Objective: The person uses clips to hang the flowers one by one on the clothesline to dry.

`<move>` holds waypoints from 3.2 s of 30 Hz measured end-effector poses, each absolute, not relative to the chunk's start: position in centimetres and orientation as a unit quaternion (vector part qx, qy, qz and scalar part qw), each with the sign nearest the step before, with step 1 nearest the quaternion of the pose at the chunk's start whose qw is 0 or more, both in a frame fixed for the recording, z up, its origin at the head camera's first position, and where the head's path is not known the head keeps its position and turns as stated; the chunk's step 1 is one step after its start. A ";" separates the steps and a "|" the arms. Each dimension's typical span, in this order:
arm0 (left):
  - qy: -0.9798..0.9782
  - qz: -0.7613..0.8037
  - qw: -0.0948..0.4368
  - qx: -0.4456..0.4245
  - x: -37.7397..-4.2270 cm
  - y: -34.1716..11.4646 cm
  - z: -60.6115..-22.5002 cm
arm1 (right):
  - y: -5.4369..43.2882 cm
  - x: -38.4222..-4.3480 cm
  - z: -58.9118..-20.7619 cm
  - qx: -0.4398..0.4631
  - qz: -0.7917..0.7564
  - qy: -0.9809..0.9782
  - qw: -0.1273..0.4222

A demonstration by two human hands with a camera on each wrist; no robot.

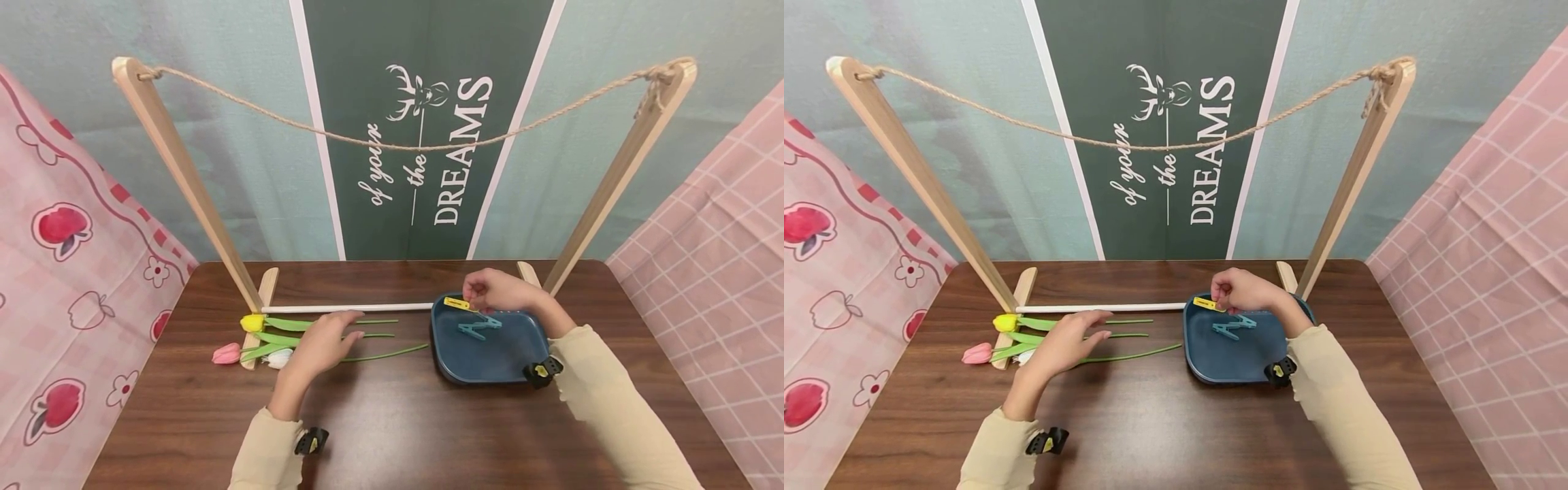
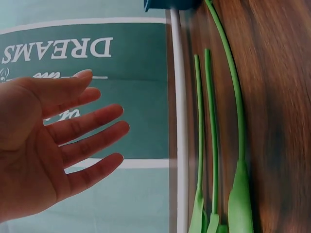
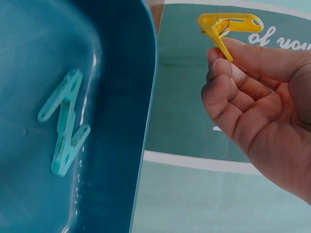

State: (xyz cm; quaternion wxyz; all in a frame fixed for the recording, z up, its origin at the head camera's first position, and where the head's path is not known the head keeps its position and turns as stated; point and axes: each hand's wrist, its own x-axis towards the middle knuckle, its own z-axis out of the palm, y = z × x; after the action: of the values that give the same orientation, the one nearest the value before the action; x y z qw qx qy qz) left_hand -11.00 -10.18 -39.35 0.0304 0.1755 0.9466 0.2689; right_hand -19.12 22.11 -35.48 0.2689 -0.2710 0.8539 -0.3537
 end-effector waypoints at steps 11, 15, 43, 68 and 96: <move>0.934 0.291 0.029 0.207 -11.6 -8.5 -39.4 | 19.8 -18.8 -35.4 -0.299 -0.364 0.842 0.262; 0.933 0.287 0.005 0.218 -11.9 -8.0 -39.7 | 18.9 -18.6 -35.5 -0.313 -0.356 0.842 0.257; 0.918 0.322 0.001 0.232 -12.9 -4.7 -39.0 | 15.5 -17.6 -35.5 -0.326 -0.371 0.825 0.275; 0.919 0.311 0.019 0.243 -12.9 -4.4 -39.0 | 15.7 -17.7 -36.1 -0.329 -0.402 0.805 0.287; 0.924 0.283 0.069 0.248 -13.5 -5.7 -37.7 | 15.6 -17.9 -35.8 -0.319 -0.416 0.814 0.249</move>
State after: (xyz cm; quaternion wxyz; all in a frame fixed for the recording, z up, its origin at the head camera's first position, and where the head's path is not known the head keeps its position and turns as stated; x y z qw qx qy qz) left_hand -13.51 -5.65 -37.69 0.0693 0.2484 0.9239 0.2827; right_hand -17.91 15.56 -35.81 0.2490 -0.3194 0.8140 -0.4164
